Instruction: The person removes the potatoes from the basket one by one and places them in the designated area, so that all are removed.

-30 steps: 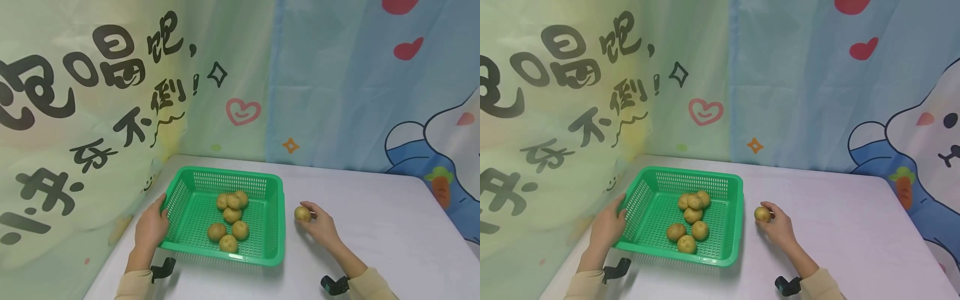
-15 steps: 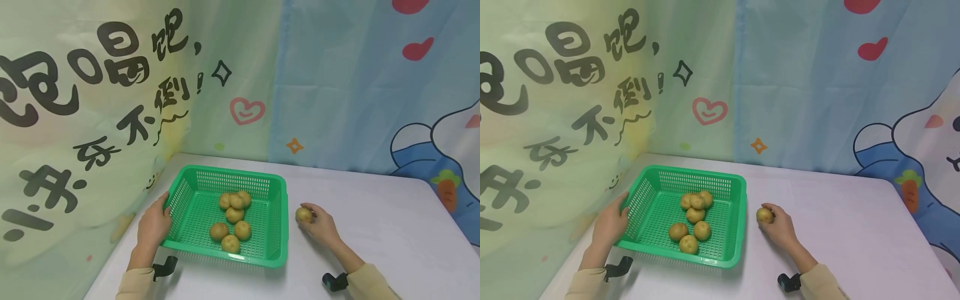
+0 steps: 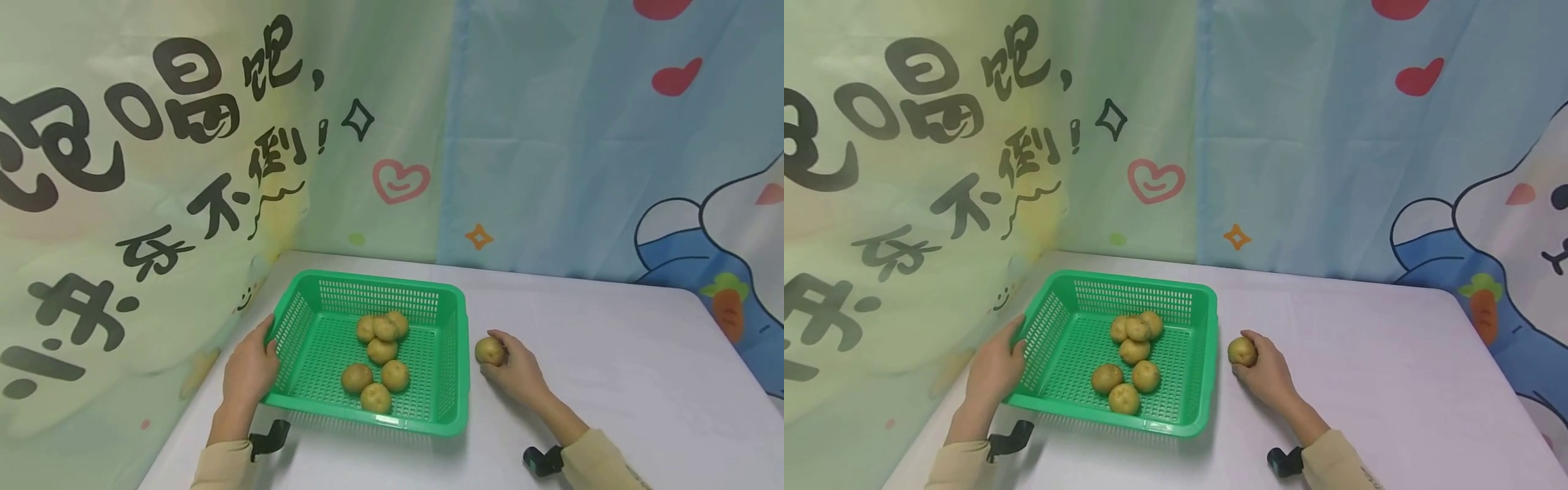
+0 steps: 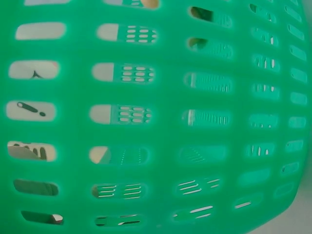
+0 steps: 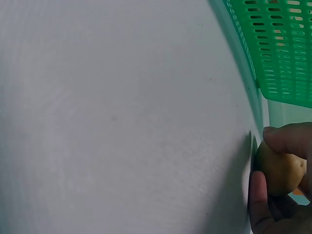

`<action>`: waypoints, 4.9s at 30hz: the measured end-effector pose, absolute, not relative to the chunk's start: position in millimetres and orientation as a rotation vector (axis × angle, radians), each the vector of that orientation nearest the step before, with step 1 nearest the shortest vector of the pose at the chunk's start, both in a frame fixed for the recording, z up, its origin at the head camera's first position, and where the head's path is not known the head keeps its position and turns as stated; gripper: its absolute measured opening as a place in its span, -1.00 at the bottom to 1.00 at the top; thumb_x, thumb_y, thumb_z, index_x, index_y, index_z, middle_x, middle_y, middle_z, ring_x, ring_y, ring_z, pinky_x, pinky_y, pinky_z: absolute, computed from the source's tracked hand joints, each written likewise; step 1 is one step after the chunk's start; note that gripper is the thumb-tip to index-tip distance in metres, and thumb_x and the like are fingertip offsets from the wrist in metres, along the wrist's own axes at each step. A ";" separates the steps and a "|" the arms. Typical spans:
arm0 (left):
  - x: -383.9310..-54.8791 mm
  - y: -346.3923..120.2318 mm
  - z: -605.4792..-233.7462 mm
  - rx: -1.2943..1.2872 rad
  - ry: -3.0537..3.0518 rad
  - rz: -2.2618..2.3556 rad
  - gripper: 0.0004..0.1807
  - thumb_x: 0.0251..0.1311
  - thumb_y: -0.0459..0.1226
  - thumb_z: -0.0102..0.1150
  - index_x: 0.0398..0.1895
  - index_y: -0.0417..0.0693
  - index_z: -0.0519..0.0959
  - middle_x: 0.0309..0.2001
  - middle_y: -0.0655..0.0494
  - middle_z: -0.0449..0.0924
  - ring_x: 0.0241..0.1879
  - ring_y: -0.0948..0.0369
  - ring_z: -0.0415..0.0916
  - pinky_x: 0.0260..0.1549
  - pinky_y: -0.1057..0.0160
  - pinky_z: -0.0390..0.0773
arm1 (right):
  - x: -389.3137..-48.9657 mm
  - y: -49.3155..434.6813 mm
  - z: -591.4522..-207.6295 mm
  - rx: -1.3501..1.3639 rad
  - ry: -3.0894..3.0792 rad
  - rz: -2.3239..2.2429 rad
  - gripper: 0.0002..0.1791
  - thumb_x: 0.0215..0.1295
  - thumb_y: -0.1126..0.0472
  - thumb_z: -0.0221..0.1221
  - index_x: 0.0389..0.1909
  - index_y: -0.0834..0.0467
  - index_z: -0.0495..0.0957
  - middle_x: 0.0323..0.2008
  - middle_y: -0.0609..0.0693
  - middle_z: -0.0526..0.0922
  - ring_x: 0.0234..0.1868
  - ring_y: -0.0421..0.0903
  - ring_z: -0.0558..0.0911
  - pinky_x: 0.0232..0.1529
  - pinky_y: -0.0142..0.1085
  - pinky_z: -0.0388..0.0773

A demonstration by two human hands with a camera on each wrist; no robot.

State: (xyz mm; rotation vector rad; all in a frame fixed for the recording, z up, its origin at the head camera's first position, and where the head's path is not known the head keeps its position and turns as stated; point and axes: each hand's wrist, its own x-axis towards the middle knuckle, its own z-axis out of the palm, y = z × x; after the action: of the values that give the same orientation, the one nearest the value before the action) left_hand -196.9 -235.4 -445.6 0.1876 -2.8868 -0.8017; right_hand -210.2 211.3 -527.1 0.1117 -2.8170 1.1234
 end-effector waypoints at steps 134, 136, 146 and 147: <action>-193.1 -235.6 -448.8 0.187 -2.870 -0.852 -0.45 0.45 -0.32 -0.08 0.48 -0.09 0.21 0.35 -0.26 0.33 0.11 -0.25 0.46 -0.10 -0.19 0.49 | -263.4 59.1 -450.6 0.688 -2.830 1.523 -0.36 -0.03 0.36 0.31 0.19 0.19 0.50 0.08 0.10 0.51 -0.02 0.03 0.53 -0.14 -0.17 0.57; -193.3 -235.9 -448.7 0.186 -2.869 -0.851 -0.45 0.45 -0.32 -0.07 0.48 -0.08 0.21 0.35 -0.26 0.33 0.10 -0.25 0.47 -0.11 -0.18 0.50 | -262.3 59.7 -445.6 0.697 -2.804 1.540 -0.36 -0.03 0.36 0.32 0.19 0.19 0.50 0.08 0.09 0.52 -0.03 0.03 0.53 -0.14 -0.18 0.57; -193.8 -236.3 -448.2 0.192 -2.876 -0.838 -0.45 0.45 -0.31 -0.07 0.48 -0.07 0.21 0.34 -0.26 0.33 -0.02 -0.21 0.54 -0.21 -0.14 0.52 | -247.9 77.8 -416.3 0.761 -2.748 1.544 -0.40 0.10 0.29 0.32 0.23 0.10 0.49 0.19 0.07 0.46 -0.01 0.07 0.50 -0.16 -0.17 0.53; -193.8 -236.4 -448.2 0.190 -2.875 -0.838 -0.45 0.45 -0.32 -0.07 0.48 -0.07 0.21 0.34 -0.26 0.33 0.02 -0.23 0.52 -0.17 -0.17 0.51 | -246.1 81.2 -413.5 0.770 -2.740 1.558 -0.41 0.12 0.28 0.33 0.23 0.08 0.49 0.21 0.07 0.46 -0.01 0.08 0.51 -0.18 -0.18 0.54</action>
State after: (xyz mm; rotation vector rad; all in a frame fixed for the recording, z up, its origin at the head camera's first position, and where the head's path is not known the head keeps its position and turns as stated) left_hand -193.8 -236.4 -448.2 0.1902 -2.8752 -0.8375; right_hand -246.1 81.2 -413.5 0.7701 -2.7397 1.5583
